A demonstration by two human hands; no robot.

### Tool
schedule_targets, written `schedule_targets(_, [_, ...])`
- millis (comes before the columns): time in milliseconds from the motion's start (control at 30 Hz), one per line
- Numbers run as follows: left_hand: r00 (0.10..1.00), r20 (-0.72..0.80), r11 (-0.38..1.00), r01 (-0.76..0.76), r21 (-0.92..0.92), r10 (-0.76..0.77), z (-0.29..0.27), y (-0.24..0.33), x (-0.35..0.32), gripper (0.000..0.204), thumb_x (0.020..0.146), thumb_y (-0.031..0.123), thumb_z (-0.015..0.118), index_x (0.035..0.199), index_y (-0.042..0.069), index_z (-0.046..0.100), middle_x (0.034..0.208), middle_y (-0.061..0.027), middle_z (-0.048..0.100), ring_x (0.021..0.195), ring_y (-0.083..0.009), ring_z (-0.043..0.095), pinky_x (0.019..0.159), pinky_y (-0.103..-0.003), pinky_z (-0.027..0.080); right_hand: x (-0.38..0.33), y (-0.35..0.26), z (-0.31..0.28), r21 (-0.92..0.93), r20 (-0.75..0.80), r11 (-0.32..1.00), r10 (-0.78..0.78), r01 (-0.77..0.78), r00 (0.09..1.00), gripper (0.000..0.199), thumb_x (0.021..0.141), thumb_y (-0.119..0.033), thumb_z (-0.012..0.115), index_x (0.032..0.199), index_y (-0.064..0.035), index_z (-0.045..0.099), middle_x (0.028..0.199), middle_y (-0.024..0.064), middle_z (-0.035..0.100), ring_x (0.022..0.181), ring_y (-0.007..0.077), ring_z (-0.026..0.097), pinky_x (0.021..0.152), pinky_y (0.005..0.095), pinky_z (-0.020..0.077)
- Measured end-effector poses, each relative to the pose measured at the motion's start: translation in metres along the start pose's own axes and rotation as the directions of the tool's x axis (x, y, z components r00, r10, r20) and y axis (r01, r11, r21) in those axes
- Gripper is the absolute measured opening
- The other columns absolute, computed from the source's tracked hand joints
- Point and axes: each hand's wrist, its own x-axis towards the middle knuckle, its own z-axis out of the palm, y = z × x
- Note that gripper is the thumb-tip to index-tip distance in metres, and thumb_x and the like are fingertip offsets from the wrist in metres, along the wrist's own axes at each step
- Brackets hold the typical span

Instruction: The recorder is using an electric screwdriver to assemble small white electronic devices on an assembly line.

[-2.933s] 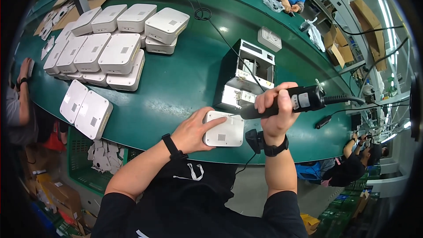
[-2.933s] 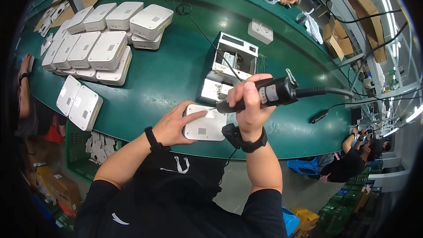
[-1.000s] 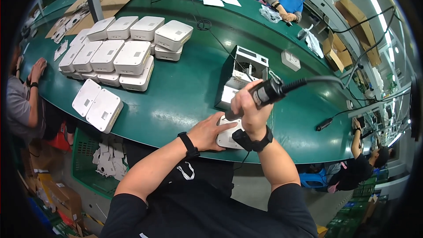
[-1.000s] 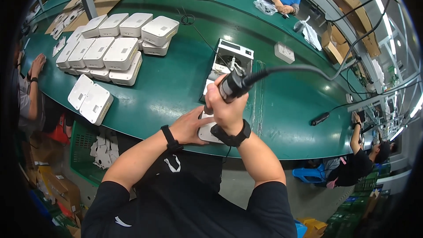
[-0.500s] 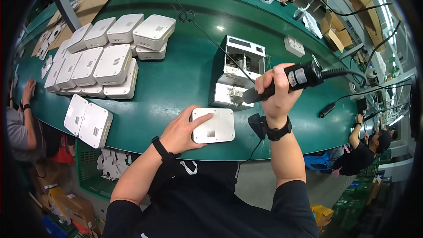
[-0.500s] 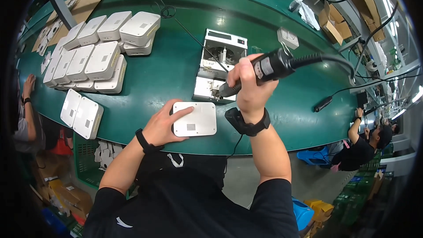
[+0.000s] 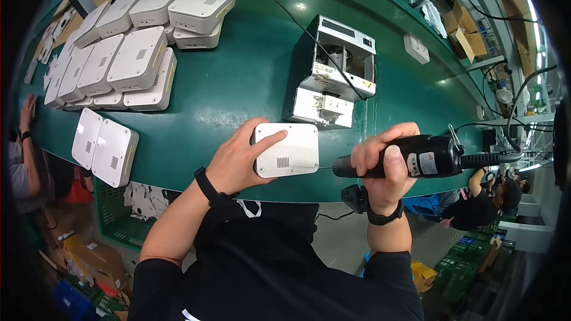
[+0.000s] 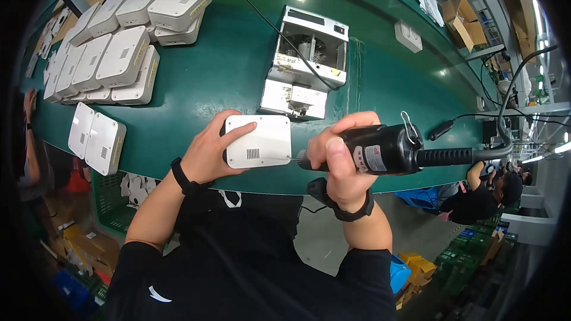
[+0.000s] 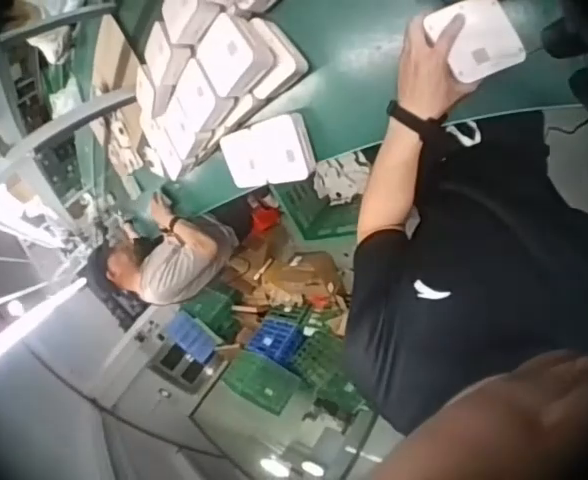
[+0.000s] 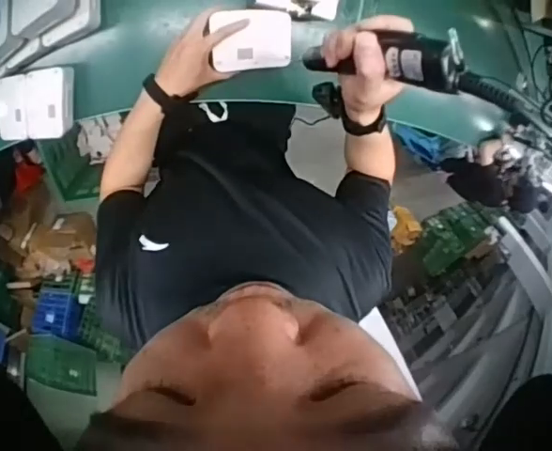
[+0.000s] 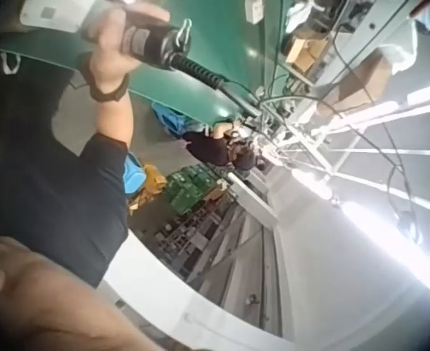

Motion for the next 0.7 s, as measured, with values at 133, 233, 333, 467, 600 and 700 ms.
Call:
schedule_targets(133, [1.000,0.001,1.000,0.002,0.010,-0.002,0.000,0.001,0.000,0.084,0.060,0.020,0.088,0.137,0.026,0.054,0.132,-0.0143,0.044,0.110,-0.0351,0.059,0.088,-0.041,0.054,0.001,0.003,-0.003,-0.017,-0.013,0.999,0.027,-0.027,1.000,0.024,0.090,-0.020,0.056,0.103,-0.0054,0.043,0.061,0.0064,0.048,0.046,0.0150,0.045,0.049,0.0330,0.0438])
schedule_targets(233, [1.000,0.002,1.000,0.003,0.013,-0.003,0.000,0.002,0.001,0.084,0.060,0.020,0.088,0.137,0.026,0.054,0.132,-0.0140,0.044,0.109,-0.0349,0.059,0.088,-0.041,0.054,0.002,0.005,-0.004,-0.006,-0.016,0.999,0.040,-0.040,0.999,0.023,0.090,-0.021,0.056,0.103,-0.0052,0.043,0.061,0.0065,0.048,0.046,0.0149,0.045,0.049,0.0327,0.0440])
schedule_targets(333, [1.000,-0.001,1.000,0.008,0.007,-0.008,0.000,0.003,0.001,0.084,0.059,0.019,0.088,0.136,0.026,0.054,0.132,-0.0135,0.044,0.109,-0.0345,0.059,0.087,-0.041,0.054,0.004,0.007,-0.003,-0.016,-0.008,0.998,0.058,-0.058,0.998,0.023,0.090,-0.021,0.056,0.103,-0.0051,0.043,0.061,0.0066,0.048,0.046,0.0150,0.045,0.050,0.0330,0.0445])
schedule_targets(467, [1.000,-0.010,1.000,0.001,0.003,-0.001,0.000,0.003,0.000,0.084,0.059,0.019,0.088,0.136,0.026,0.055,0.132,-0.0130,0.044,0.109,-0.0344,0.059,0.087,-0.041,0.054,0.003,0.008,0.000,-0.029,-0.003,0.999,0.033,-0.033,0.999,0.024,0.091,-0.021,0.055,0.104,-0.0053,0.043,0.061,0.0064,0.048,0.046,0.0151,0.045,0.049,0.0330,0.0438])
schedule_targets(600, [1.000,-0.011,1.000,0.008,-0.002,-0.008,0.001,0.002,0.000,0.084,0.059,0.018,0.088,0.136,0.026,0.055,0.131,-0.0130,0.044,0.108,-0.0342,0.059,0.087,-0.041,0.054,0.001,0.012,0.001,-0.004,0.002,1.000,0.027,-0.027,1.000,0.024,0.091,-0.023,0.057,0.102,-0.0068,0.042,0.060,0.0053,0.047,0.046,0.0149,0.044,0.049,0.0326,0.0423])
schedule_targets(700, [1.000,-0.011,1.000,0.005,-0.014,-0.005,0.001,0.001,0.000,0.085,0.058,0.018,0.088,0.136,0.026,0.055,0.131,-0.0133,0.044,0.108,-0.0342,0.059,0.087,-0.041,0.054,-0.006,0.019,-0.003,0.023,0.029,1.000,0.006,-0.007,1.000,0.025,0.091,-0.024,0.058,0.100,-0.0080,0.042,0.061,0.0046,0.046,0.047,0.0146,0.044,0.049,0.0324,0.0415])
